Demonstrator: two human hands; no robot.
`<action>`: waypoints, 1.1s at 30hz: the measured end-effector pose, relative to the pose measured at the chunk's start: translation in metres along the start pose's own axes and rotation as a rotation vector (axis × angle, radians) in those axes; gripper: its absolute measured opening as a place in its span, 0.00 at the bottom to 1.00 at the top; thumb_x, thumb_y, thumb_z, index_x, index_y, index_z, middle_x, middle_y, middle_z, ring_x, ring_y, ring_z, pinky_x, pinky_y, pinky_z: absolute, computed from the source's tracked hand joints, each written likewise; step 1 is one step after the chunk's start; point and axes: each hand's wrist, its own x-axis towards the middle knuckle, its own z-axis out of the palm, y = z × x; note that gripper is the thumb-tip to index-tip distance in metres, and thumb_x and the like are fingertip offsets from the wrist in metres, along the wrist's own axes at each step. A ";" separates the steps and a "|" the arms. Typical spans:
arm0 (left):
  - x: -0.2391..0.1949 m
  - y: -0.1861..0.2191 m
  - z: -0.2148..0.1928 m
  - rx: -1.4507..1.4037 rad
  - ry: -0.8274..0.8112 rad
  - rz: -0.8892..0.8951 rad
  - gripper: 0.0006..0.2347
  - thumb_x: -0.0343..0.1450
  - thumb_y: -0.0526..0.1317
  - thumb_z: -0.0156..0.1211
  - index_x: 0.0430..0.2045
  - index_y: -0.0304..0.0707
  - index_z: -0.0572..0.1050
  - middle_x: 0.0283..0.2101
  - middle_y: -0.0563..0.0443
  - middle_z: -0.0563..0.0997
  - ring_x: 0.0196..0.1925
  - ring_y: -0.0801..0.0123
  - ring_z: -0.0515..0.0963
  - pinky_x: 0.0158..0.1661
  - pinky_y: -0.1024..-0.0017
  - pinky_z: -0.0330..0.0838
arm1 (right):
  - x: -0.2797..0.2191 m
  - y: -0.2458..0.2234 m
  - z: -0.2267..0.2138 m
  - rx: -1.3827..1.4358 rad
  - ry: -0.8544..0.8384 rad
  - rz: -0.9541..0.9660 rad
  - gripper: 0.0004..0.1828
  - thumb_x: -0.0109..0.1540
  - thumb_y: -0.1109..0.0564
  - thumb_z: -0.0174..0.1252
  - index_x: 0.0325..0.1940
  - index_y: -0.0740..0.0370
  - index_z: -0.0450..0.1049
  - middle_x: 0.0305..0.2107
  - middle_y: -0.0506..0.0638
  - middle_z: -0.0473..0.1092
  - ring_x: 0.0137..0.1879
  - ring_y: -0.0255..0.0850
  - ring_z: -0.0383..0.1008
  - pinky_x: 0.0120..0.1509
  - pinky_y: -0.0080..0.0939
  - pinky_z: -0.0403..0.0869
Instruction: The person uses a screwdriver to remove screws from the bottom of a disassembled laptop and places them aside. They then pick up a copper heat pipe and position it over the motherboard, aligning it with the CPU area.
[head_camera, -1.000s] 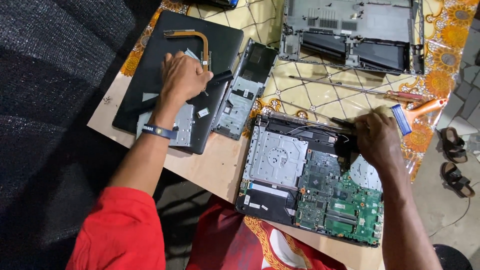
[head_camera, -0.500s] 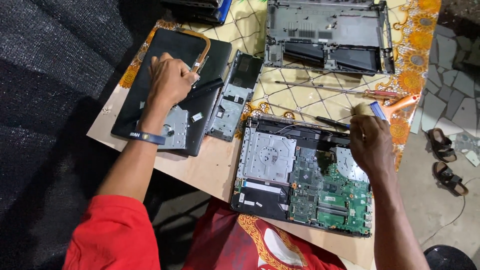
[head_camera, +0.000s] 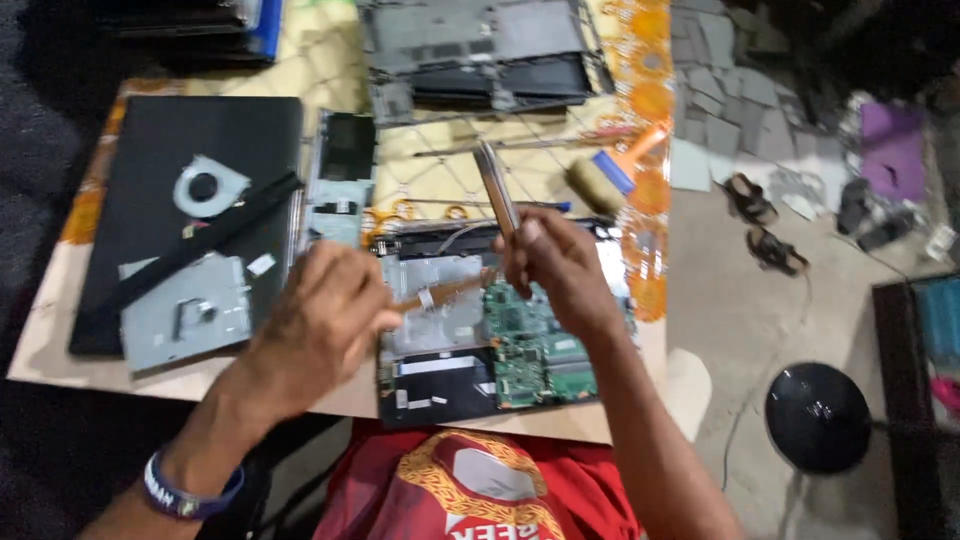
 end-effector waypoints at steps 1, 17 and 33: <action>0.004 0.009 0.003 -0.018 -0.003 0.019 0.10 0.72 0.45 0.61 0.27 0.38 0.75 0.37 0.46 0.71 0.46 0.49 0.71 0.44 0.57 0.66 | -0.015 0.005 -0.011 -0.007 0.025 -0.001 0.20 0.71 0.51 0.53 0.56 0.74 0.69 0.25 0.60 0.70 0.25 0.44 0.72 0.24 0.38 0.70; -0.016 0.095 0.069 -0.693 -0.184 -0.352 0.34 0.65 0.43 0.71 0.66 0.36 0.62 0.61 0.41 0.72 0.57 0.59 0.78 0.53 0.65 0.77 | -0.194 0.037 -0.070 0.242 0.566 0.128 0.05 0.68 0.62 0.55 0.45 0.68 0.69 0.29 0.58 0.73 0.24 0.39 0.70 0.22 0.42 0.78; -0.032 0.139 0.089 -1.164 -0.093 -0.846 0.16 0.71 0.33 0.59 0.54 0.31 0.72 0.30 0.48 0.79 0.31 0.70 0.86 0.38 0.76 0.89 | -0.190 0.016 -0.085 -0.233 0.503 0.199 0.19 0.67 0.58 0.56 0.59 0.73 0.73 0.29 0.52 0.71 0.25 0.37 0.72 0.24 0.36 0.78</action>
